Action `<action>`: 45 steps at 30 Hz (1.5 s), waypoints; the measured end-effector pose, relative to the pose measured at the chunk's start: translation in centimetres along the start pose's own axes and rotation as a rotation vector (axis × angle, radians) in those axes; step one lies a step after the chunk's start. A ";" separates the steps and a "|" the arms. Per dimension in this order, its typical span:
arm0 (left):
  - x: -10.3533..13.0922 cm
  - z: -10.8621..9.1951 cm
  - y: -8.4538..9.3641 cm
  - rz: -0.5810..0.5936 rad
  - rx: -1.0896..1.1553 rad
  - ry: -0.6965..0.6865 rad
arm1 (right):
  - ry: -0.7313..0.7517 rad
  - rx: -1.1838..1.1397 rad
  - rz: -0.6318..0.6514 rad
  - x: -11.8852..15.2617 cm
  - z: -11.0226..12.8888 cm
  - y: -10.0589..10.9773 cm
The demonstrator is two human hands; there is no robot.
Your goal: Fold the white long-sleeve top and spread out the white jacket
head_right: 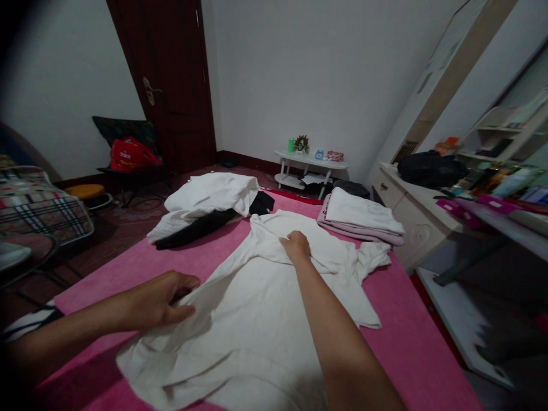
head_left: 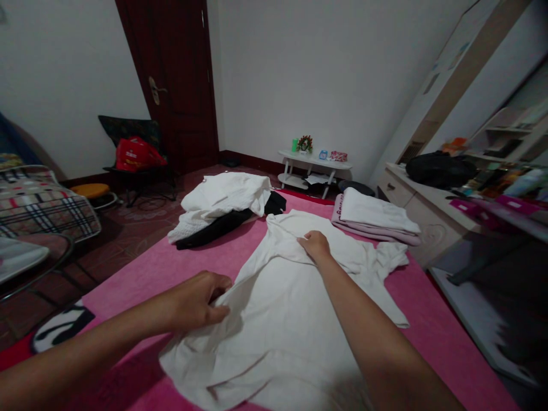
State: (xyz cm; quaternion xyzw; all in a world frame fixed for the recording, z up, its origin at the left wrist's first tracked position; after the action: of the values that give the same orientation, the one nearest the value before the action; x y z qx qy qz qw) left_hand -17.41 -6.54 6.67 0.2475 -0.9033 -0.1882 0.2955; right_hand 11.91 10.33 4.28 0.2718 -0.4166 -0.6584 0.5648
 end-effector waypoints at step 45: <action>-16.6 -6.1 0.3 -0.454 -0.568 -0.241 | 0.026 0.162 -0.101 -8.4 4.4 -0.1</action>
State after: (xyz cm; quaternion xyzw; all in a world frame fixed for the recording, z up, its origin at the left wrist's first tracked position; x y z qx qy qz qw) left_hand -1.97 1.81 4.12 0.3258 -0.7656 -0.5193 0.1949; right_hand 10.06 19.56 5.47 0.3457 -0.4468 -0.6465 0.5127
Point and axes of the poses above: each hand's wrist, its own x-axis away from the middle knuckle, its own y-axis out of the back of the hand, z = x × y, the point moved 10 cm from there along -x, towards the middle knuckle, and after that the axes turned 15 degrees about z, right-handed, at the moved point
